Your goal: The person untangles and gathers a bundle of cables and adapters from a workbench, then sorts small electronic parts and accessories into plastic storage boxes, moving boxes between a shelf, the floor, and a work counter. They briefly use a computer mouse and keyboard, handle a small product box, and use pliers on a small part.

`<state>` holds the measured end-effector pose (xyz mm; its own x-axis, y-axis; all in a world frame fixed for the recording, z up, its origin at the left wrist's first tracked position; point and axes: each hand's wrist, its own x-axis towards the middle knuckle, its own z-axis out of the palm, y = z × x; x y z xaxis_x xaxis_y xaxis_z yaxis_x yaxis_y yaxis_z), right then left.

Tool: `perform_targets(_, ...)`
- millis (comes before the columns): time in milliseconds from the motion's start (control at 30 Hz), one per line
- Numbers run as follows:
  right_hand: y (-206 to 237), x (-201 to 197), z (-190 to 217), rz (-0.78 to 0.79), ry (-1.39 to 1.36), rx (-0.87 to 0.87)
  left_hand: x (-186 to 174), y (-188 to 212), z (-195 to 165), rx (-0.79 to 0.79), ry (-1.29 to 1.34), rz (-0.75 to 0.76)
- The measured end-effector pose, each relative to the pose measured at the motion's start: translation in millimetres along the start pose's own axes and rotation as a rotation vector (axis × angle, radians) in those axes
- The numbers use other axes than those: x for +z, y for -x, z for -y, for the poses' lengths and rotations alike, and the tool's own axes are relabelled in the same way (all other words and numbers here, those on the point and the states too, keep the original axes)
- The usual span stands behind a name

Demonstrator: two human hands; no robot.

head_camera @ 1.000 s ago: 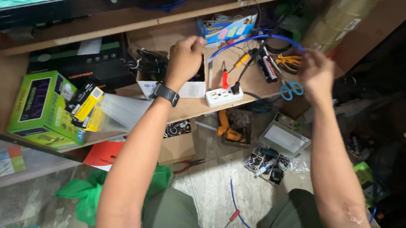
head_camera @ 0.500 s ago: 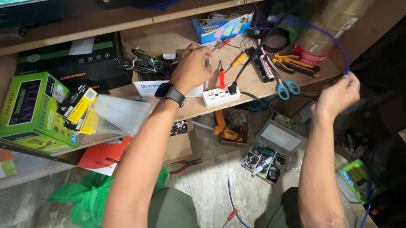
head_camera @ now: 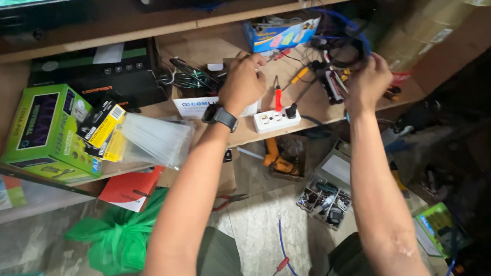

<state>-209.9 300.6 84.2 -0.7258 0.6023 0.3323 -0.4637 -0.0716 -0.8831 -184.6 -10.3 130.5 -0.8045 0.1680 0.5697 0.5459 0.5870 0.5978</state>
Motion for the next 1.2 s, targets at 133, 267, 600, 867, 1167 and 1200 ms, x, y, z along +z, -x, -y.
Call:
perform_targets(133, -21, 50, 5, 0.105, -0.301, 0.254, 2, 1, 3, -0.017, 0.011, -0.009)
perform_targets(267, -29, 63, 10, 0.288, -0.673, 0.658, 2, -1, 1, -0.027, 0.0, -0.022)
perform_targets(600, -40, 82, -14, 0.295, -0.595, 0.502, -2, -2, -4, -0.08, 0.001, 0.01)
perform_targets(867, -25, 97, 1, 0.235, 0.257, -0.195, -4, -4, -4, -0.092, 0.005, 0.036)
perform_targets(1167, 27, 86, 1, 0.428, 0.515, -0.533, -2, -1, -6, -0.104, 0.004, 0.015)
perform_targets(1200, 27, 89, -5, 0.566, 0.508, -0.561, -2, -1, -7, -0.099, 0.006, 0.009)
